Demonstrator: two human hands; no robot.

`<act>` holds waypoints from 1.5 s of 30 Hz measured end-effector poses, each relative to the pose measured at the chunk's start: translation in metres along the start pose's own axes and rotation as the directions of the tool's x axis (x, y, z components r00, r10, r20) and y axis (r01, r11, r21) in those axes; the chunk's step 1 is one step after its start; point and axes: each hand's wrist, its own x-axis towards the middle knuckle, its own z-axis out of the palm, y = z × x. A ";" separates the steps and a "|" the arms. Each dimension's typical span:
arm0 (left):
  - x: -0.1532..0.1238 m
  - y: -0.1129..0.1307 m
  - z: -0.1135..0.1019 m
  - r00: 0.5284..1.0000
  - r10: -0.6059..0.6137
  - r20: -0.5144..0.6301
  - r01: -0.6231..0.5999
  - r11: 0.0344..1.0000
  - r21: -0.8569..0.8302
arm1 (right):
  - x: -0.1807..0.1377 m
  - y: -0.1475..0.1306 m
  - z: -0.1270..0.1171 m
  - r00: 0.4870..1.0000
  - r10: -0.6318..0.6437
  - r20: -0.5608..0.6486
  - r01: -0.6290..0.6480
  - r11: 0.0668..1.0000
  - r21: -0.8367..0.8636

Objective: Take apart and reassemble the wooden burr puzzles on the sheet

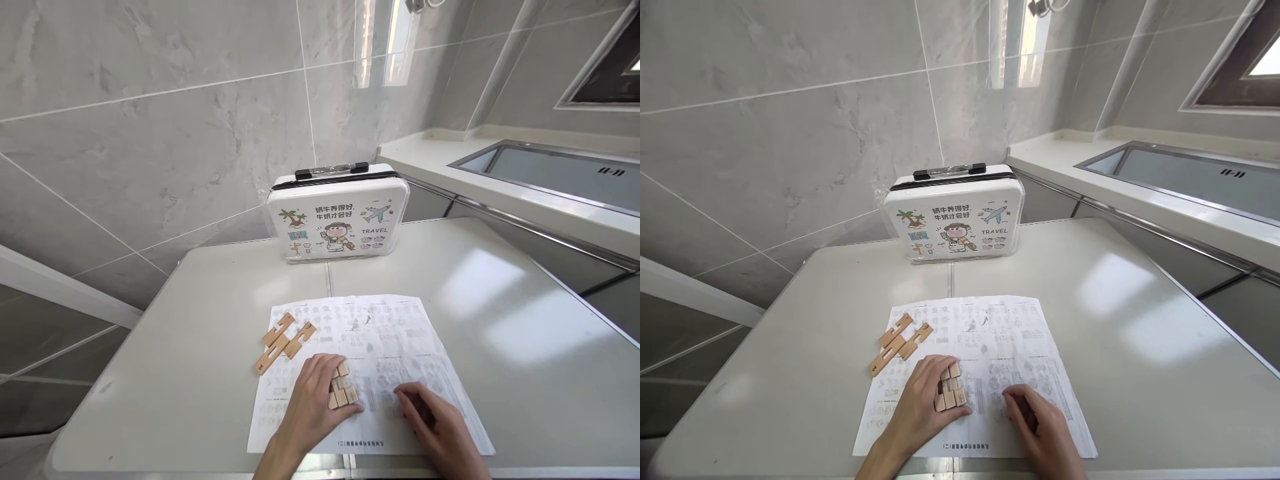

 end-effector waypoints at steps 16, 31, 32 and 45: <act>-0.049 -0.040 -0.046 0.911 -0.178 -0.373 0.272 0.937 0.218 | -0.001 -0.002 0.001 1.000 0.002 -0.011 -0.002 1.000 0.005; -0.037 -0.049 -0.046 0.907 -0.173 -0.384 0.285 0.924 0.256 | -0.006 -0.005 0.006 0.996 0.054 -0.071 -0.054 0.999 0.006; -0.037 -0.049 -0.047 0.906 -0.177 -0.385 0.285 0.927 0.245 | -0.006 -0.006 0.006 0.996 0.055 -0.067 -0.055 0.998 0.005; -0.037 -0.104 -0.088 0.602 -0.586 -0.543 0.498 0.807 -0.318 | -0.007 -0.003 0.001 0.997 0.079 0.003 -0.079 0.997 0.016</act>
